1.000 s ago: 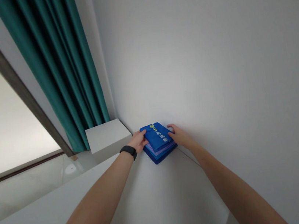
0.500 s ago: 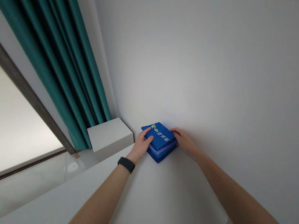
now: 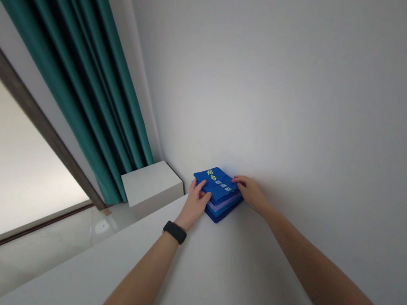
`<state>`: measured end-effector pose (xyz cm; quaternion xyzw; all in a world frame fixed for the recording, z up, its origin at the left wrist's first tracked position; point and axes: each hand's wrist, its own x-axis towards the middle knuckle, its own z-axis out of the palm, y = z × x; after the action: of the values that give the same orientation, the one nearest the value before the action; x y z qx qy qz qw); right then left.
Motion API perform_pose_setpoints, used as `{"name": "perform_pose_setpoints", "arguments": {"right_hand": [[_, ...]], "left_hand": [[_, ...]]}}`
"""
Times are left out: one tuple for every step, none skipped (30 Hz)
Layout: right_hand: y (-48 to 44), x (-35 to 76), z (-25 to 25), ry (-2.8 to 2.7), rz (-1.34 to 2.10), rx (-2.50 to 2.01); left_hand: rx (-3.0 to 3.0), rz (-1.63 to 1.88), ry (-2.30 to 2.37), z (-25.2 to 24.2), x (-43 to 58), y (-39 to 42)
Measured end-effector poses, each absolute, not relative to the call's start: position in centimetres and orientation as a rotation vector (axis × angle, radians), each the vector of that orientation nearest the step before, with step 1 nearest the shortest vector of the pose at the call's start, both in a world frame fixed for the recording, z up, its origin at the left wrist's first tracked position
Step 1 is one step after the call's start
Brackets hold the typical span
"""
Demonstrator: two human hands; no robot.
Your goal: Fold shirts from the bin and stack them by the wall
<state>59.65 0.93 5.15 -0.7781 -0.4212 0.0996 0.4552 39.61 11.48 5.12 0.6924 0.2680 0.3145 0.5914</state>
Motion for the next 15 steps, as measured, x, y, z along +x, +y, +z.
{"name": "perform_pose_setpoints", "arguments": {"right_hand": [[0.9,59.6,5.1,-1.032,0.245,-1.918],[0.8,59.5,5.1,-1.017,0.255,-1.909],[0.6,59.4,5.1,-0.99,0.28,-1.891],[0.3,59.2,5.2,-0.956,0.318,-1.859],[0.0,59.0,5.2,-0.916,0.361,-1.814],[-0.3,58.7,5.2,-0.879,0.404,-1.759],[-0.8,58.5,5.1,-0.853,0.439,-1.7],[-1.2,58.2,5.1,-0.838,0.463,-1.644],[-1.5,58.0,5.0,-0.834,0.484,-1.593],[-1.9,57.8,4.9,-0.836,0.505,-1.552],[-2.1,57.6,4.9,-0.835,0.529,-1.52],[-2.3,57.5,4.7,-0.829,0.555,-1.496],[-2.3,57.5,4.6,-0.812,0.574,-1.48],[-2.3,57.5,4.5,-0.787,0.585,-1.471],[-2.2,57.6,4.5,-0.76,0.587,-1.468]], "left_hand": [[1.654,0.734,0.597,5.1,39.4,11.3],[1.708,0.73,0.559,5.2,39.1,11.1],[1.77,0.719,0.515,5.3,38.8,10.9],[1.831,0.701,0.474,5.5,38.5,10.7],[1.886,0.683,0.442,5.7,38.2,10.5],[1.932,0.667,0.419,5.8,38.0,10.4],[1.965,0.659,0.404,6.0,37.9,10.3],[1.986,0.659,0.392,6.1,37.8,10.2],[1.996,0.665,0.384,6.1,37.8,10.1],[1.996,0.671,0.378,6.0,37.9,10.1],[1.985,0.679,0.377,6.0,38.0,10.2],[1.963,0.686,0.38,5.9,38.2,10.2],[1.931,0.692,0.39,5.8,38.4,10.3],[1.892,0.698,0.405,5.7,38.6,10.3],[1.852,0.701,0.42,5.6,38.8,10.4]]}}
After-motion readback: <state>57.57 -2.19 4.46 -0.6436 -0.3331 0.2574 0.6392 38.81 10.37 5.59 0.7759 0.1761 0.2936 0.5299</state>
